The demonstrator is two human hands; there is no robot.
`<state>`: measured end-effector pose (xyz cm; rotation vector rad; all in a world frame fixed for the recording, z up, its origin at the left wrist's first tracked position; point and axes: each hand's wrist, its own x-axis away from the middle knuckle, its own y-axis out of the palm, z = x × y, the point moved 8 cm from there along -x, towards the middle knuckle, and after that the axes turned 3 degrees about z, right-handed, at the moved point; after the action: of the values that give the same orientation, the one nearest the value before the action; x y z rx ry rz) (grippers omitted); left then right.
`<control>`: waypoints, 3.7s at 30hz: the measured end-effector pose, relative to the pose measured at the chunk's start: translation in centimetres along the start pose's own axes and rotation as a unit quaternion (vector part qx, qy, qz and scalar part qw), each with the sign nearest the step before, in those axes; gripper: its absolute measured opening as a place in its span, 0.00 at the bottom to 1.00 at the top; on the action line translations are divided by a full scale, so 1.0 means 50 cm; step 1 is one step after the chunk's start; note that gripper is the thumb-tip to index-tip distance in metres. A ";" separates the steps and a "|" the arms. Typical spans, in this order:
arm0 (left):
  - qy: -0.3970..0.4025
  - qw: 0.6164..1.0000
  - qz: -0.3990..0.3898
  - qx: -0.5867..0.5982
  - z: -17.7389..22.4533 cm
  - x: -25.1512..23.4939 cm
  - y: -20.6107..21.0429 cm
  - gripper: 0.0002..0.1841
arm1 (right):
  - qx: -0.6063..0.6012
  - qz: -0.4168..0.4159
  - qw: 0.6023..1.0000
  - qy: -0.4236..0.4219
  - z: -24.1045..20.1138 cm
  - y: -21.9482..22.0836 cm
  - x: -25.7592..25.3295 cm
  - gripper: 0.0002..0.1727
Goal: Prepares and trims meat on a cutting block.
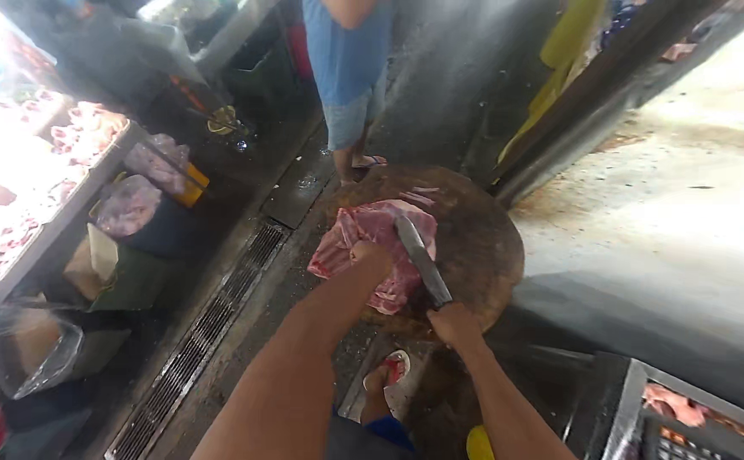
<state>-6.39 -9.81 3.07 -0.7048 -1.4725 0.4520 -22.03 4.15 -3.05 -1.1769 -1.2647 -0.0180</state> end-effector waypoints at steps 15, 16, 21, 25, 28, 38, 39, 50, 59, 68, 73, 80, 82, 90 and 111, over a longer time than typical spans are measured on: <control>0.027 0.748 0.251 0.614 -0.551 0.109 0.367 0.18 | 0.019 0.057 0.997 0.040 -0.067 0.012 0.007 0.27; 0.025 0.695 0.258 0.671 -0.594 0.128 0.404 0.19 | 0.003 0.067 0.996 0.052 -0.062 0.015 0.006 0.27; 0.148 0.635 0.311 0.692 -0.646 0.222 0.322 0.21 | -0.080 0.123 0.987 0.069 -0.046 0.034 0.019 0.30; 0.184 0.768 0.363 0.495 -0.535 0.230 0.093 0.22 | -0.221 0.102 0.969 0.034 -0.026 0.104 0.066 0.25; 0.218 0.827 0.375 0.358 -0.393 0.194 -0.073 0.21 | -0.361 0.079 0.929 0.024 0.026 0.168 0.123 0.24; 0.306 0.897 0.288 0.136 0.107 -0.229 -0.306 0.20 | -0.268 0.025 0.949 0.161 0.301 0.223 0.225 0.24; 0.302 0.903 0.279 0.128 0.121 -0.261 -0.302 0.20 | -0.270 0.014 0.949 0.160 0.320 0.230 0.217 0.24; 0.089 0.813 0.011 0.575 -0.217 0.066 0.005 0.14 | -0.277 0.006 0.953 0.123 0.299 0.217 0.186 0.23; -0.038 0.508 -0.224 0.831 -0.180 0.044 0.309 0.20 | -0.303 0.068 0.923 0.226 0.212 0.254 0.259 0.25; -0.025 0.461 -0.325 0.825 -0.015 0.008 0.224 0.21 | -0.488 0.144 0.754 0.416 0.032 0.479 0.543 0.18; 0.049 0.369 -0.290 0.882 0.008 0.015 0.093 0.16 | -0.507 0.175 0.735 0.414 0.017 0.546 0.608 0.19; 0.083 0.666 -0.418 0.613 -0.036 0.136 0.382 0.28 | -0.543 0.220 0.706 0.398 0.054 0.612 0.633 0.20; 0.093 0.741 -0.391 0.538 -0.102 0.148 0.400 0.32 | -0.562 0.232 0.687 0.399 0.068 0.649 0.642 0.20; 0.530 0.834 0.152 -0.016 -0.140 0.054 -0.020 0.20 | -0.477 0.255 0.730 0.417 0.023 0.663 0.681 0.20; 0.415 0.879 0.101 -0.211 0.031 -0.123 -0.064 0.33 | -0.537 0.264 0.721 0.348 -0.296 0.514 0.613 0.27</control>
<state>-8.80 -16.03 0.63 -1.2226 -0.6700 -0.0517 15.29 23.32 4.62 -2.2074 -0.0876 -0.7975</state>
